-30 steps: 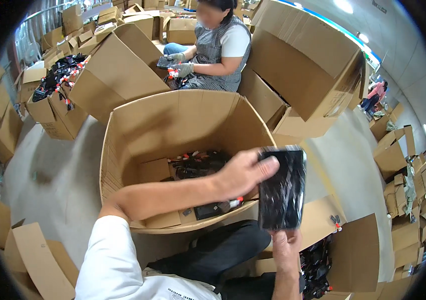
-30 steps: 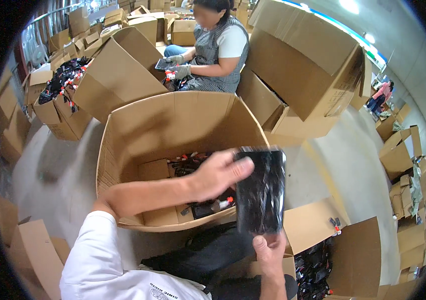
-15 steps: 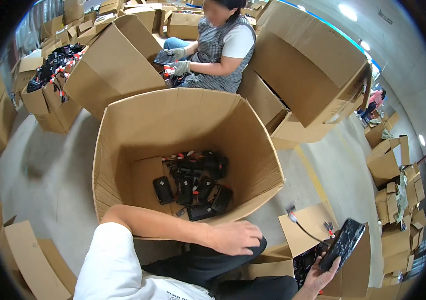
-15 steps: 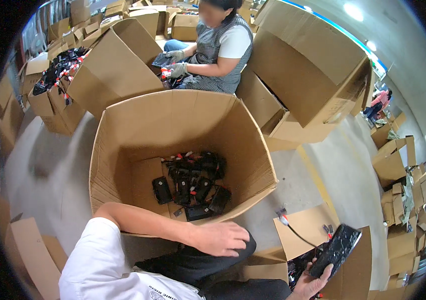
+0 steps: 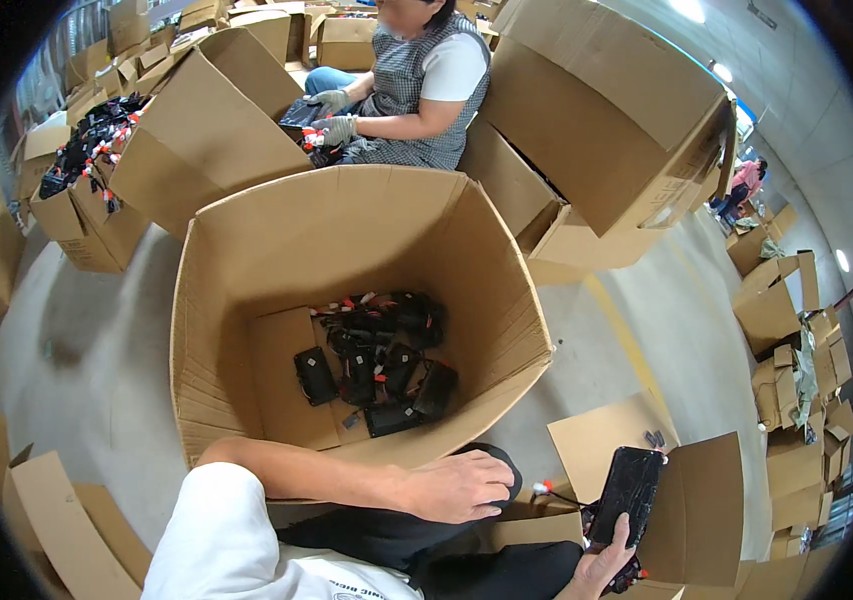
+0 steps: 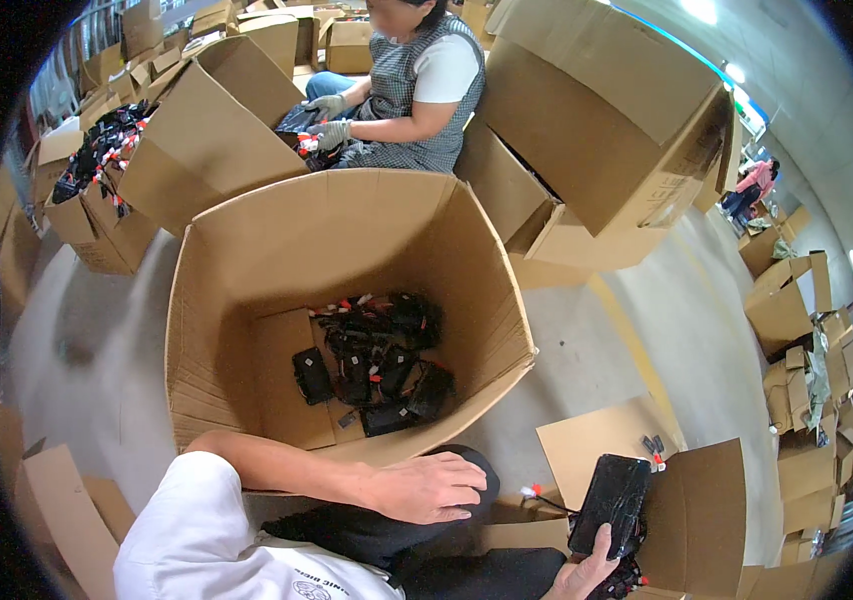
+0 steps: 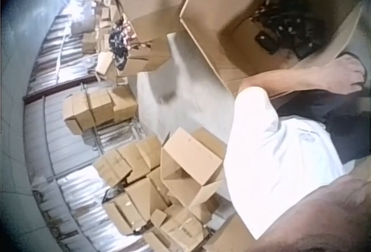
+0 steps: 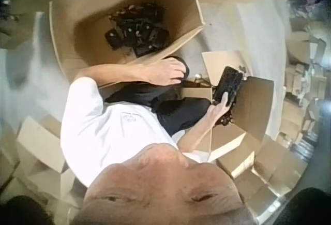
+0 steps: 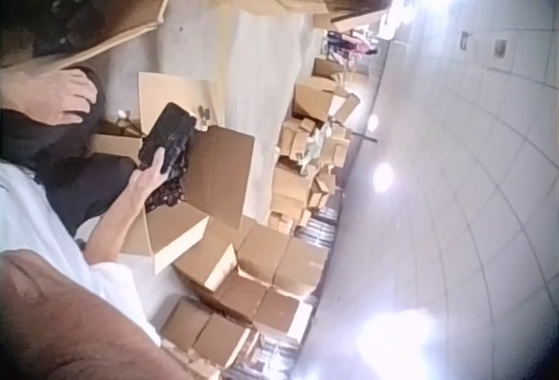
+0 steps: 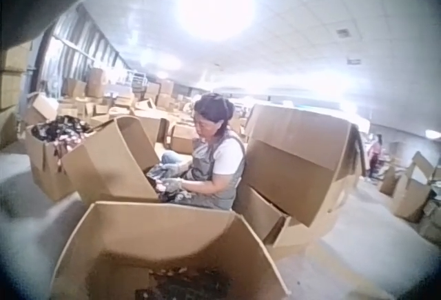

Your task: The person sorts electronic components with wires by hand, taking them from multiple cardboard boxes and inspecting them.

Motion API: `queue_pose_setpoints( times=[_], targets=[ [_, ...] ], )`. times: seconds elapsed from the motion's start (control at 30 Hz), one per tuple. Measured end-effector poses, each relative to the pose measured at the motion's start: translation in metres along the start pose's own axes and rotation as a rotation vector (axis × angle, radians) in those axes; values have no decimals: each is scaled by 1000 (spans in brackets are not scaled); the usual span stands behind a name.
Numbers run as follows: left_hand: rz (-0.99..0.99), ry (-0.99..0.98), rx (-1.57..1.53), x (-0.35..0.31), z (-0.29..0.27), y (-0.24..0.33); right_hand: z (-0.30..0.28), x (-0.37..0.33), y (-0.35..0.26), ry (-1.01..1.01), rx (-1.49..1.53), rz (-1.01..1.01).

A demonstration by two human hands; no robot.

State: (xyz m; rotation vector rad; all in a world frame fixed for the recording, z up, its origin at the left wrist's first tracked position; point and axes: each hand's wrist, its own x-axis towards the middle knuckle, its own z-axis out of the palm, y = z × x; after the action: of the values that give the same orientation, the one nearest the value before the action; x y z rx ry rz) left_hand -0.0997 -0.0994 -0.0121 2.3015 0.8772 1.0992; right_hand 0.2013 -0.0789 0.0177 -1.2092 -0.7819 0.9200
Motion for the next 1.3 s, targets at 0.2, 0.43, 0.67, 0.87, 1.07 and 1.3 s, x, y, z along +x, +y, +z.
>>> queue_pose_setpoints(
  times=[0.2, 0.43, 0.67, 0.87, 1.07, 1.3],
  targets=[
    [15, 40, -32, -3, -1, 2, -11, -2, -3, -60, -57, 60],
    [32, 257, -224, 4, -25, -5, 13, -23, -33, 188, -180, 112],
    [-523, 334, 90, 0, -106, -169, -23, -4, -9, 63, -122, 5],
    [-779, 26, 200, -46, -36, -311, -41, 10, 11, 206, -173, 38],
    [-893, -293, 317, -50, 88, -386, 5, 10, -10, 197, -271, 100],
    [-936, -315, 733, -35, 134, -415, -3, 19, -4, 222, -276, 133]
  ],
)
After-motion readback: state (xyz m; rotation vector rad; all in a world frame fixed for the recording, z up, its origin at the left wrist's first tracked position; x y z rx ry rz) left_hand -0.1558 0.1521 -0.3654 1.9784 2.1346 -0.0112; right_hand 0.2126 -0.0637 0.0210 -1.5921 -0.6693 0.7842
